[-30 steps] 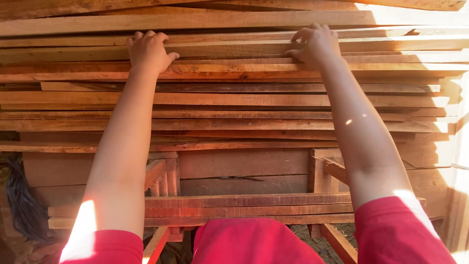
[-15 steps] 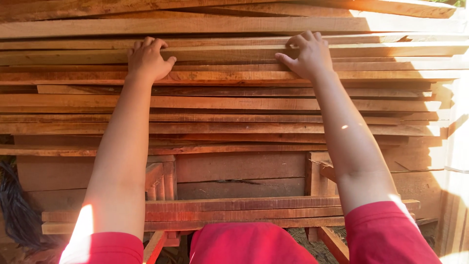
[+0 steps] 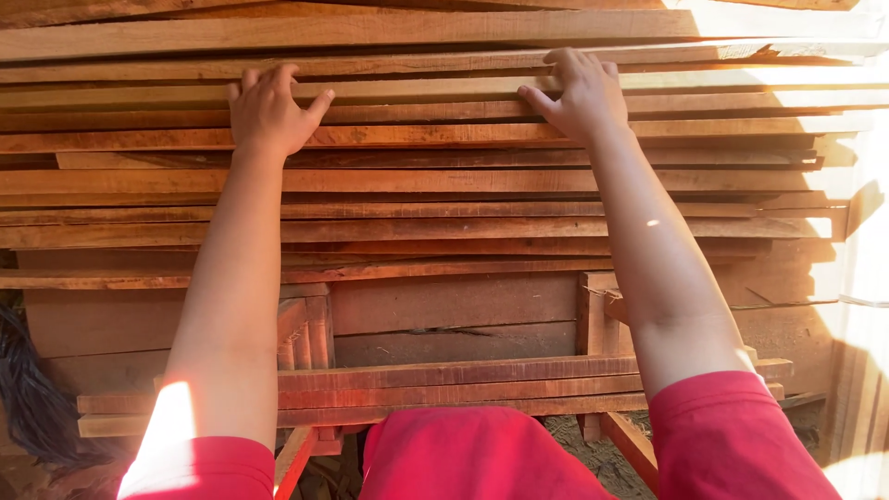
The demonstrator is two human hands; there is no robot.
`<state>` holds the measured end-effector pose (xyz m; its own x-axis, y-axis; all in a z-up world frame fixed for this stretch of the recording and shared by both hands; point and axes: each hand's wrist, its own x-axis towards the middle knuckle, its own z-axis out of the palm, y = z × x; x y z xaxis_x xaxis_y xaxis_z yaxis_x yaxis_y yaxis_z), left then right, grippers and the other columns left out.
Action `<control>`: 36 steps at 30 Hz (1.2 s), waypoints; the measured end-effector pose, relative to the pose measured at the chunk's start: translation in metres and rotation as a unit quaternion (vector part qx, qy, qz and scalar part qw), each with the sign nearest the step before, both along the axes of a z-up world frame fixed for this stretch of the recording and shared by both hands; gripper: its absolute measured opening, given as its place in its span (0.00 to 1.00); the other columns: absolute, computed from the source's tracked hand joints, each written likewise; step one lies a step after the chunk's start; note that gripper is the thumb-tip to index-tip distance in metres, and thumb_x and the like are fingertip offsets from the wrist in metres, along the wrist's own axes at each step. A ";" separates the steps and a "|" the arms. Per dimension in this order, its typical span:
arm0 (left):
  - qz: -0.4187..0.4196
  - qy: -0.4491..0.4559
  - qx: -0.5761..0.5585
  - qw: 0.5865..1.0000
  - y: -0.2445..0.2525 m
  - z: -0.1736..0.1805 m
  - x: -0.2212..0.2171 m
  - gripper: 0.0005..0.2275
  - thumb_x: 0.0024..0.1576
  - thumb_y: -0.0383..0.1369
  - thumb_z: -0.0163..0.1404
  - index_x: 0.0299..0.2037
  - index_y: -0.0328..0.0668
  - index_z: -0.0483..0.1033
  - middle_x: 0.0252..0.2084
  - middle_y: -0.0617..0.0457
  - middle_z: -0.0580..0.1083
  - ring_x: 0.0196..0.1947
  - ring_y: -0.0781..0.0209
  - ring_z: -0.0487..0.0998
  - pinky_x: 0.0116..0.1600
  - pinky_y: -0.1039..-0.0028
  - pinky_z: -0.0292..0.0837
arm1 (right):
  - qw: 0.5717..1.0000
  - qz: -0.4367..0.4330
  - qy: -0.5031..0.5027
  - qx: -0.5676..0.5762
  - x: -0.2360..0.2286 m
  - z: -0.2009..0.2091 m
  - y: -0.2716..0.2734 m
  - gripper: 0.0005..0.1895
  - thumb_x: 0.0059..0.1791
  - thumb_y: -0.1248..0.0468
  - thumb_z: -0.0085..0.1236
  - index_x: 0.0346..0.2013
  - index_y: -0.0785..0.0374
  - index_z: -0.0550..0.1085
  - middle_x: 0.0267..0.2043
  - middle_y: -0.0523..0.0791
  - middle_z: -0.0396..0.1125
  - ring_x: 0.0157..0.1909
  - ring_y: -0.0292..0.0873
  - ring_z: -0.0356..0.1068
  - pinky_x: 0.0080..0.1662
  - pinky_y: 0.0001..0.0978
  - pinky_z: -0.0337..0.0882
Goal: Organizing and stacking wooden planks in a workshop.
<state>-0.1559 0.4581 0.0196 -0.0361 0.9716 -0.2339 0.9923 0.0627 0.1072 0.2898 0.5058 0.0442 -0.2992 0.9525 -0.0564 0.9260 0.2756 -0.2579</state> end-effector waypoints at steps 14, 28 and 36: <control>-0.078 -0.005 0.316 0.946 -0.020 -0.004 0.001 0.15 0.67 0.47 0.57 0.43 0.47 0.69 0.29 0.57 0.74 0.34 0.55 0.75 0.60 0.66 0.59 | 0.965 0.059 -0.066 0.247 0.005 -0.004 -0.012 0.29 0.55 0.31 0.68 0.39 0.50 0.70 0.23 0.32 0.63 0.26 0.32 0.66 0.42 0.27 0.69; -0.168 0.036 0.357 0.918 -0.027 0.044 -0.001 0.36 0.69 0.75 0.35 0.43 0.50 0.77 0.37 0.58 0.78 0.36 0.59 0.76 0.66 0.64 0.54 | 0.931 0.093 -0.058 0.347 0.014 0.045 -0.050 0.27 0.55 0.31 0.66 0.40 0.49 0.75 0.39 0.35 0.70 0.39 0.35 0.68 0.49 0.29 0.64; -0.131 -0.015 0.102 0.986 -0.112 0.184 0.011 0.36 0.59 0.75 0.37 0.35 0.52 0.80 0.20 0.57 0.71 0.21 0.52 0.74 0.34 0.60 0.67 | 0.938 0.135 -0.178 0.265 0.052 0.159 -0.128 0.38 0.64 0.20 0.39 0.38 0.44 0.79 0.23 0.29 0.66 0.29 0.32 0.69 0.70 0.36 0.57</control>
